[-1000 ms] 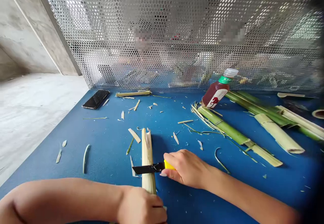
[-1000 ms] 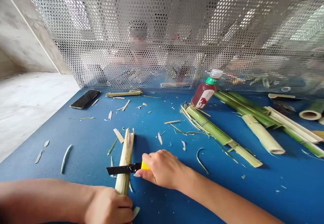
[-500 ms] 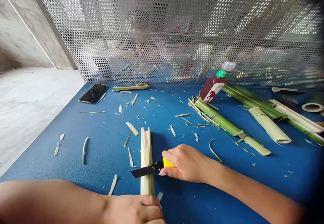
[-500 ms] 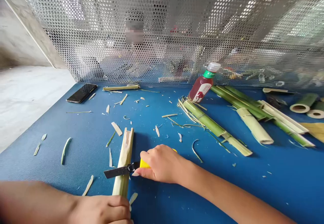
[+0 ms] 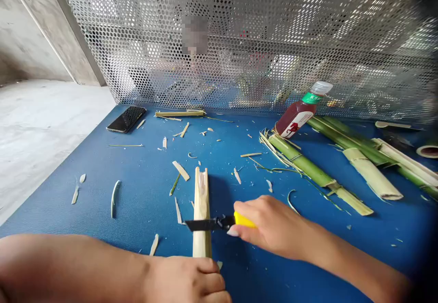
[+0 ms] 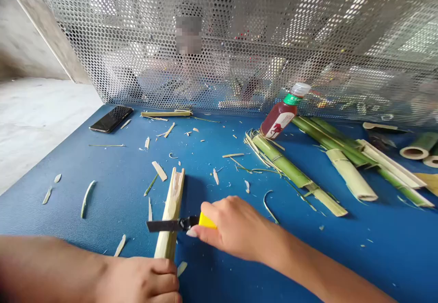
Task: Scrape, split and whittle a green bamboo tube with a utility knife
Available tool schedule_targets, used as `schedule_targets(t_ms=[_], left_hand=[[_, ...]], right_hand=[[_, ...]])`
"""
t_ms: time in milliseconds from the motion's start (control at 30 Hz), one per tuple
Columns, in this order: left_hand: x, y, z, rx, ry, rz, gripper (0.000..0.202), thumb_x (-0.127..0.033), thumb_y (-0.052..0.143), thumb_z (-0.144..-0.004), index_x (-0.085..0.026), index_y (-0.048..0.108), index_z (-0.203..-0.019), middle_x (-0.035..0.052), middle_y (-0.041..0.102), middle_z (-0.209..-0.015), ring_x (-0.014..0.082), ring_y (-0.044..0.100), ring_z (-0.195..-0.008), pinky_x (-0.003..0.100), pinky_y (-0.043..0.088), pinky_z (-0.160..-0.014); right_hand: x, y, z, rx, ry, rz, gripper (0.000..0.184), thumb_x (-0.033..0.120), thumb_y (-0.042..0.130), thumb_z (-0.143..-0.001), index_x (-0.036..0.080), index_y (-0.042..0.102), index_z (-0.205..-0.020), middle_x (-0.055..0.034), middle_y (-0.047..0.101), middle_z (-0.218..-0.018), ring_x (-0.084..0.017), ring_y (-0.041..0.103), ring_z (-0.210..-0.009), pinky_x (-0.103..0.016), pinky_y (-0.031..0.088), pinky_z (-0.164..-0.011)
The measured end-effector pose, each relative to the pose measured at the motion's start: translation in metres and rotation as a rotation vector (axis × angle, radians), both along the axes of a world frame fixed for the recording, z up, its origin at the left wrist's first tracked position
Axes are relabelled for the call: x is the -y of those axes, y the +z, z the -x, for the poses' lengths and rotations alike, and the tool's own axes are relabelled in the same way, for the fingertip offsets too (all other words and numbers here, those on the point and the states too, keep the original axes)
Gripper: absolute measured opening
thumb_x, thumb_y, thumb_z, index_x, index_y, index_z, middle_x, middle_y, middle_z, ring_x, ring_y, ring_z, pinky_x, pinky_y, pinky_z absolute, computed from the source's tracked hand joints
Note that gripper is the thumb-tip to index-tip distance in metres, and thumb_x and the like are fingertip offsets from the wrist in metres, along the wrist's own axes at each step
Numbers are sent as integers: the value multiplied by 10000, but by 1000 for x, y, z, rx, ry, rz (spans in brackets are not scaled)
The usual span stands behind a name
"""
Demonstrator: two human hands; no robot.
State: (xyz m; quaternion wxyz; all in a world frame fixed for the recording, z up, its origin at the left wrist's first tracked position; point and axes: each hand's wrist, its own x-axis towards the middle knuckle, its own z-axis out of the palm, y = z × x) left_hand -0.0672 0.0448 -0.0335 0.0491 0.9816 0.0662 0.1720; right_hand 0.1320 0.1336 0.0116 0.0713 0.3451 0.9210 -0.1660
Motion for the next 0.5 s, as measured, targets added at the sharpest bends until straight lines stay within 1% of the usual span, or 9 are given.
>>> schedule_targets(t_ms=[67, 167, 267, 367, 467, 500], left_hand=[[0, -3, -1, 23, -5, 6, 209, -254, 657, -647, -152, 500, -553, -5, 472, -623, 97, 368, -555, 240, 406, -616], [0, -4, -2, 37, -18, 19, 218, -253, 656, -647, -151, 498, -537, -1, 489, -634, 98, 359, -552, 247, 405, -607], [-1, 0, -4, 19, -13, 37, 197, -224, 645, -655, -149, 500, -545, -3, 493, -628, 97, 351, -543, 248, 402, -605], [-3, 6, -5, -7, 45, 58, 168, -202, 587, -717, -141, 511, -579, -9, 471, -594, 96, 356, -532, 247, 395, -599], [-3, 12, -7, 19, 90, 27, 200, -194, 517, -771, -147, 503, -577, -4, 462, -577, 106, 381, -531, 264, 382, -564], [-2, 12, -8, 20, 88, 13, 201, -196, 515, -770, -150, 503, -575, -1, 465, -579, 109, 390, -533, 269, 382, -560]], right_hand=[[11, -4, 6, 22, 45, 69, 503, 569, 199, -857, 186, 474, -684, -27, 562, -594, -133, 502, -507, -236, 194, -464], [13, -10, 12, 54, 31, 98, 506, 559, 189, -863, 186, 474, -676, -33, 557, -588, -140, 512, -510, -242, 182, -462], [10, -14, 12, 71, 6, 46, 505, 555, 193, -863, 184, 483, -680, -41, 565, -591, -153, 531, -523, -249, 176, -466], [9, -19, 13, 68, 5, -29, 509, 560, 196, -860, 182, 497, -699, -48, 585, -599, -161, 552, -529, -252, 178, -466], [5, -25, 16, 39, 16, -114, 520, 571, 198, -856, 176, 516, -742, -57, 610, -629, -170, 575, -548, -249, 195, -464], [1, -26, 17, 42, -17, -159, 524, 564, 191, -861, 169, 522, -762, -66, 615, -640, -176, 584, -561, -248, 204, -463]])
